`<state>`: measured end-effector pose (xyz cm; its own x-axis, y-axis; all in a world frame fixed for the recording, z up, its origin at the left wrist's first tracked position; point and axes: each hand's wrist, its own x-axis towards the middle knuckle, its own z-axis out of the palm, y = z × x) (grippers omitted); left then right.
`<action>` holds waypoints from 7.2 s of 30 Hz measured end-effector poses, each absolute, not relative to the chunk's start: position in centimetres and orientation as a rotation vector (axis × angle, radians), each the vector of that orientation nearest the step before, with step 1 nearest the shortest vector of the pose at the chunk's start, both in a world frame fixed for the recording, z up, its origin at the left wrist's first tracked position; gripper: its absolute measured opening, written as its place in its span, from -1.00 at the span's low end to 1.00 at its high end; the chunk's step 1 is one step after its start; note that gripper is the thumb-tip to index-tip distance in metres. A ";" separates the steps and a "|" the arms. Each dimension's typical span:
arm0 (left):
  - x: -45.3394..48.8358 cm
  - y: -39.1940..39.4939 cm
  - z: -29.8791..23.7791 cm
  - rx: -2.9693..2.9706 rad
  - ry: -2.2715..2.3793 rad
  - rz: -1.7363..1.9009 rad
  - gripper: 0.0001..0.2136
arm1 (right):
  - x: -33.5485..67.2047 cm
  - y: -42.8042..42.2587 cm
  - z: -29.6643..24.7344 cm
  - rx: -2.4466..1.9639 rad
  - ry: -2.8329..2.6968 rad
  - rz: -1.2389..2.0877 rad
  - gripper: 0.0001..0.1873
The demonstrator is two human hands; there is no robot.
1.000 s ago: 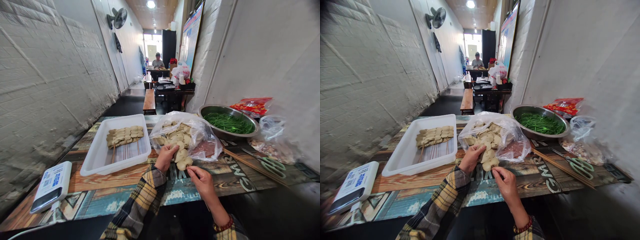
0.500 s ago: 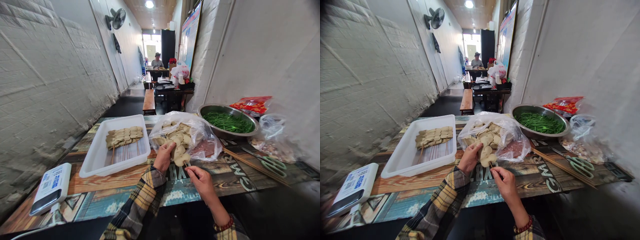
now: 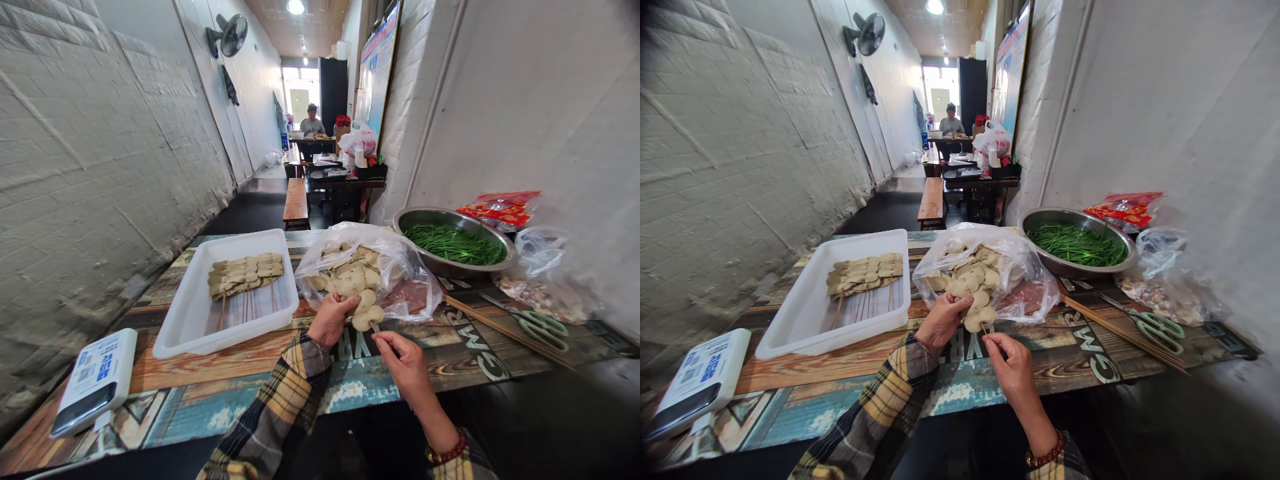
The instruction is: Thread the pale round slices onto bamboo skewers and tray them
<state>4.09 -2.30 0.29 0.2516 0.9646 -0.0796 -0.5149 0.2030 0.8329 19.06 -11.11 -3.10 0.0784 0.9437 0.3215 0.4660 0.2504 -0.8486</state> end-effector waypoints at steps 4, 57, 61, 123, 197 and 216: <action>4.2 -2.5 0.5 0.807 0.718 1.156 -0.69 | 19.1 -11.1 -3.3 -1.358 -1.535 0.615 -0.67; 3.8 -2.4 0.3 0.766 0.691 1.053 -0.65 | 19.1 -10.9 -3.6 -1.363 -1.444 0.653 -0.64; 4.5 -2.7 0.2 0.788 0.598 1.025 -0.60 | 19.1 -10.8 -3.7 -1.363 -1.428 0.659 -0.65; 3.1 -1.3 -0.1 0.679 0.832 1.293 -0.63 | 19.1 -11.0 -3.5 -1.360 -1.525 0.719 -0.66; 1.1 1.8 -2.0 1.111 1.095 1.400 -0.72 | 19.5 -10.9 -3.7 -1.337 -1.303 0.813 -0.63; 0.9 1.6 -0.4 0.980 0.939 1.463 -0.67 | 19.5 -10.9 -3.2 -1.294 -1.548 0.843 -0.69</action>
